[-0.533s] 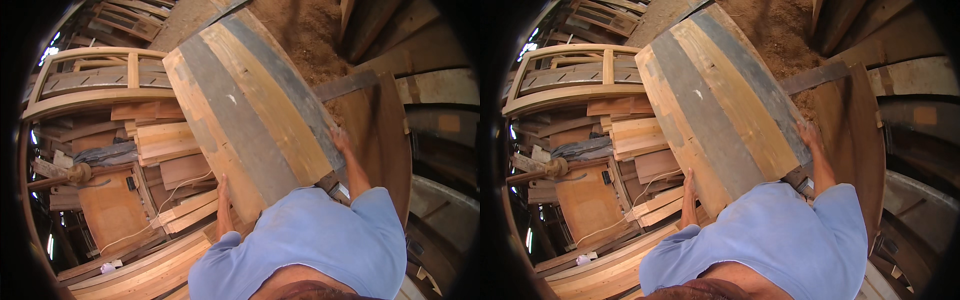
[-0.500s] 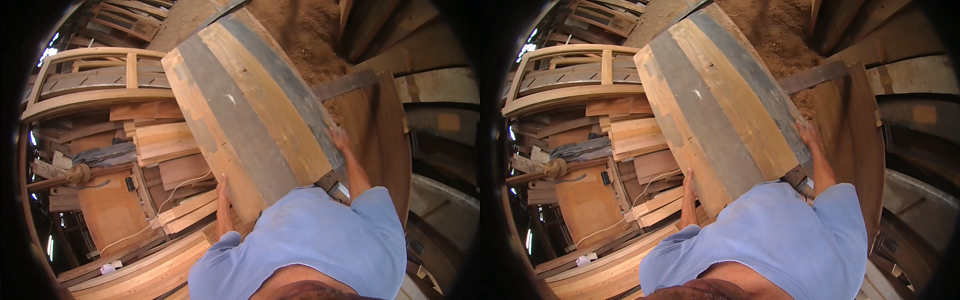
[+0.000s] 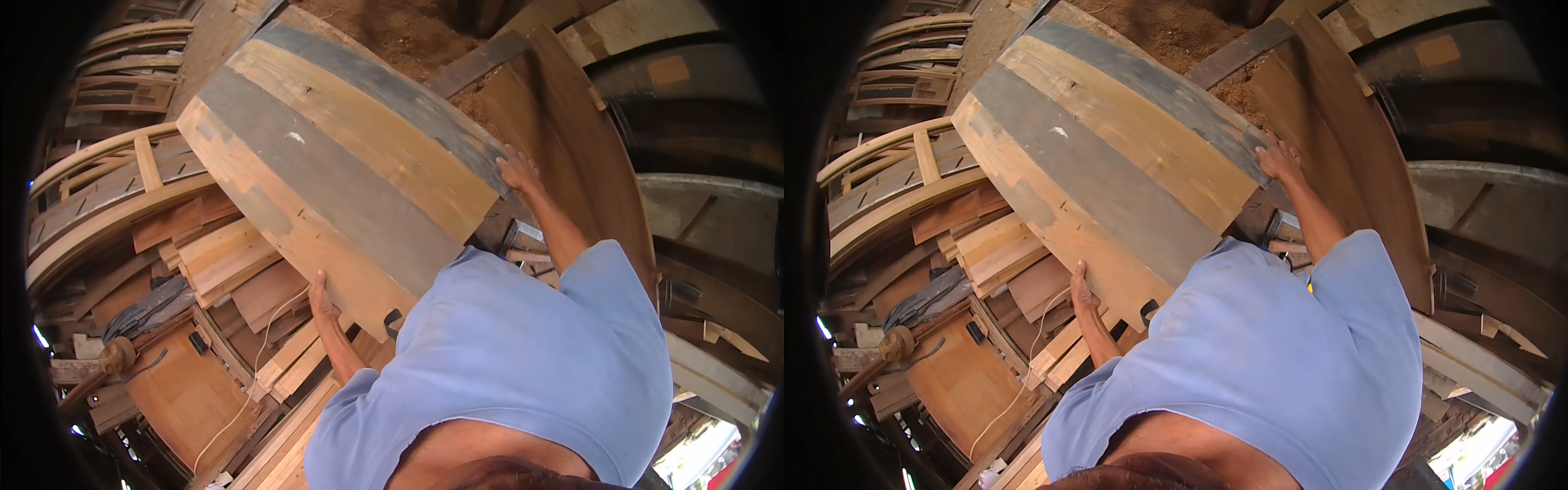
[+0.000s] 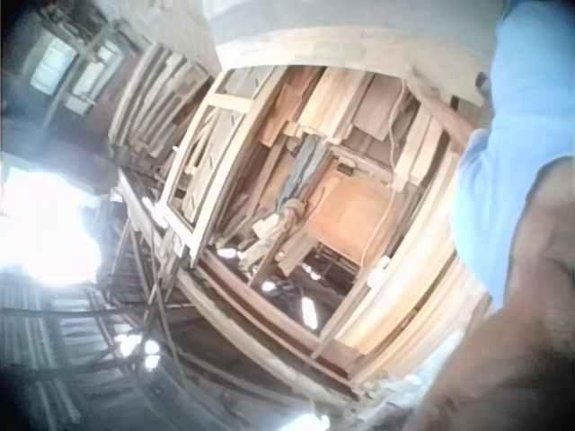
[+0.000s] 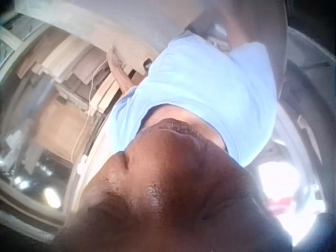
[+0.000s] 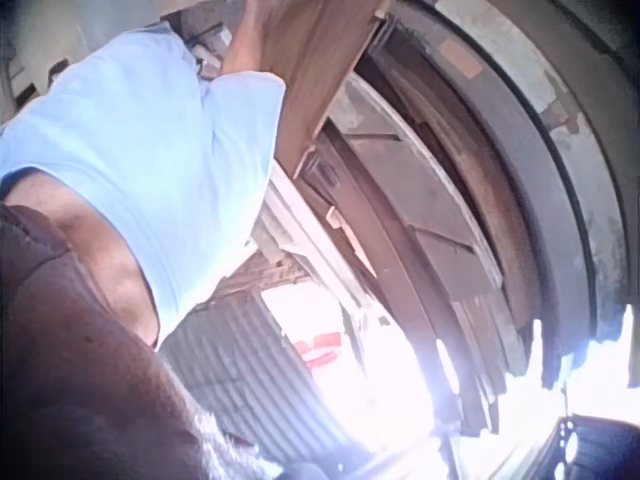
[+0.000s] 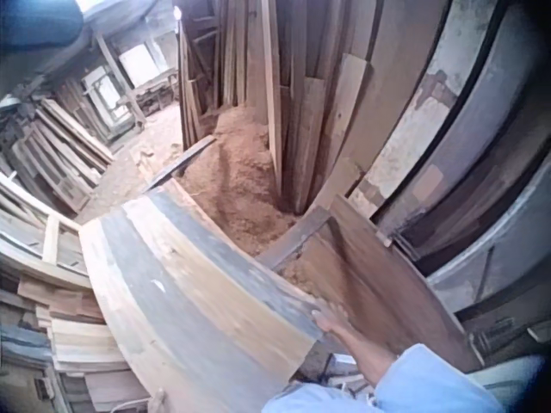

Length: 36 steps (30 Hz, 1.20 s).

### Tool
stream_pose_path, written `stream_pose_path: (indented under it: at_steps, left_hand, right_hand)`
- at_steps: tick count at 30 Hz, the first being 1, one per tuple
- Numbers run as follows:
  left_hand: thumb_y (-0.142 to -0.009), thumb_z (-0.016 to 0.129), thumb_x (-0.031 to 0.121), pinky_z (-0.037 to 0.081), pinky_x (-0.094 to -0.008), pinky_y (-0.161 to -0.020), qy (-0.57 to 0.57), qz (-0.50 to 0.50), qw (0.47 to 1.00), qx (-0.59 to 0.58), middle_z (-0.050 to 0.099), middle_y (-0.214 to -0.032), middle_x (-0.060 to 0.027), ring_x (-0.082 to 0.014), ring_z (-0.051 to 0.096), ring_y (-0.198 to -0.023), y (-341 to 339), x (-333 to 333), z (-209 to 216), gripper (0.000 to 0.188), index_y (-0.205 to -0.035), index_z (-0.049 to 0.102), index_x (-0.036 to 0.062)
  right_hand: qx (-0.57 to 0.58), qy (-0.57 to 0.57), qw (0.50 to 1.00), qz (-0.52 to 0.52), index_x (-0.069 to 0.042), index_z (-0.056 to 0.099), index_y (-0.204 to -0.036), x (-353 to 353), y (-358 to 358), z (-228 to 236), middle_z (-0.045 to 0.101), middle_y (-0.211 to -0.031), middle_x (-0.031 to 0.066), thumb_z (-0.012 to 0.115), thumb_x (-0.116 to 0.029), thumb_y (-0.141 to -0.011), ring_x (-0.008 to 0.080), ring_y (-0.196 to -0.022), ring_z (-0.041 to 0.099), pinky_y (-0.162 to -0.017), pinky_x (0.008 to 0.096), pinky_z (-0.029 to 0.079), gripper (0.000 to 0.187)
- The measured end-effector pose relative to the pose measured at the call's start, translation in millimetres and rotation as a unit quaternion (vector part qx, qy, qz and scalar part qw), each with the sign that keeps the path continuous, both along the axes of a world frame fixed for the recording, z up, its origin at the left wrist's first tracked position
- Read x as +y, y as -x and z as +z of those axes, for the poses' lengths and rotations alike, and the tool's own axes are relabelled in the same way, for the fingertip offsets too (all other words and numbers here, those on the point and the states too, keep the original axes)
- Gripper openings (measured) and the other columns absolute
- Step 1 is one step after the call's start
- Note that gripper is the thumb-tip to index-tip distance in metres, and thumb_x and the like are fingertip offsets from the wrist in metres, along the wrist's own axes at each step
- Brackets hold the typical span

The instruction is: The person pulls nails from a curved wooden board using pliers, sets it aside to retrieve a straight wooden plank, and then aligns the plank against the curved board on a workbench.

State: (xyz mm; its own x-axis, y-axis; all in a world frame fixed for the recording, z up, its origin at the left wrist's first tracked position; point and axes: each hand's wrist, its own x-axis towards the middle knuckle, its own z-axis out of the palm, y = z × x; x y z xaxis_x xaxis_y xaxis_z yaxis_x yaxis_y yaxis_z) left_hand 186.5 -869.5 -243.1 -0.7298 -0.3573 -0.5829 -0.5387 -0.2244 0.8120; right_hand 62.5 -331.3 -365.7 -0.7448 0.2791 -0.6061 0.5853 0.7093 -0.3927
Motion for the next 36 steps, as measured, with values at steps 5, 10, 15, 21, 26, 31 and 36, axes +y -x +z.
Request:
stream_pose_path:
  at_steps: [5, 10, 15, 21, 26, 31, 36]
  left_hand:
    - [-0.087, 0.065, 0.029, 0.052, -0.0435, -0.092, -0.003, -0.075, 0.993, 0.092, 0.063, -0.120, -0.0213, -0.0343, 0.063, -0.105, 12, -12, 79, 0.058, -0.128, 0.052, -0.0101]
    - [-0.088, 0.060, 0.039, 0.048, -0.0408, -0.095, 0.080, -0.149, 0.957, 0.237, 0.063, -0.114, -0.0197, -0.0283, 0.061, -0.108, 51, 39, 174, 0.062, -0.123, 0.053, -0.0112]
    - [-0.094, 0.051, 0.049, 0.046, -0.0391, -0.093, 0.108, -0.205, 0.897, 0.376, 0.062, -0.112, -0.0185, -0.0262, 0.059, -0.106, 102, 100, 212, 0.065, -0.121, 0.054, -0.0102]
    - [-0.102, 0.034, 0.052, 0.044, -0.0397, -0.098, 0.343, -0.089, 0.807, 0.473, 0.061, -0.113, -0.0186, -0.0271, 0.058, -0.106, 169, 204, 219, 0.064, -0.115, 0.056, -0.0071]
    - [-0.103, 0.019, 0.052, 0.041, -0.0433, -0.101, 0.327, -0.052, 0.632, 0.701, 0.065, -0.107, -0.0175, -0.0241, 0.059, -0.093, 236, 292, 242, 0.066, -0.086, 0.058, 0.0017]
    - [-0.101, 0.018, 0.047, 0.042, -0.0420, -0.091, 0.428, -0.224, 0.531, 0.697, 0.070, -0.079, -0.0096, -0.0246, 0.058, -0.077, 248, 303, 275, 0.066, -0.067, 0.058, 0.0063]
    - [-0.098, 0.022, 0.040, 0.041, -0.0380, -0.080, 0.432, -0.224, 0.519, 0.703, 0.068, -0.071, -0.0068, -0.0262, 0.057, -0.071, 267, 312, 270, 0.059, -0.066, 0.059, 0.0088]
  right_hand:
    - [-0.015, 0.040, 0.998, 0.038, -0.017, 0.036, -0.152, -12, 1, -2, 0.039, -0.153, 0.0192, 0.044, -0.049, -0.099, 0.0487, -0.140, 0.033, -0.113, 0.0590, 0.027, 0.062]
    - [0.010, 0.069, 0.995, 0.066, -0.011, 0.051, -0.140, -21, -6, -4, 0.050, -0.141, 0.0245, 0.041, -0.042, -0.101, 0.0506, -0.131, 0.043, -0.109, 0.0568, 0.034, 0.051]
    - [0.059, 0.065, 0.990, 0.109, -0.005, 0.063, -0.125, -21, -4, -31, 0.061, -0.126, 0.0260, 0.039, -0.038, -0.101, 0.0446, -0.123, 0.053, -0.105, 0.0501, 0.040, 0.047]
    - [0.102, 0.151, 0.983, -0.015, -0.001, 0.070, -0.112, -12, 0, -21, 0.060, -0.130, 0.0234, 0.044, -0.044, -0.099, 0.0444, -0.117, 0.057, -0.099, 0.0485, 0.044, 0.051]
    - [0.139, 0.217, 0.945, -0.200, -0.001, 0.069, -0.110, 1, -9, -54, 0.062, -0.127, 0.0232, 0.046, -0.042, -0.099, 0.0423, -0.123, 0.053, -0.101, 0.0480, 0.042, 0.048]
    - [0.181, 0.036, 0.951, -0.247, -0.004, 0.069, -0.108, 6, -45, -64, 0.063, -0.121, 0.0276, 0.051, -0.029, -0.093, 0.0417, -0.118, 0.057, -0.098, 0.0513, 0.045, 0.035]
    - [0.004, 0.030, 0.997, 0.067, -0.006, 0.066, -0.108, -25, -122, -13, 0.062, -0.118, 0.0259, 0.057, -0.020, -0.087, 0.0408, -0.107, 0.061, -0.090, 0.0509, 0.049, 0.027]
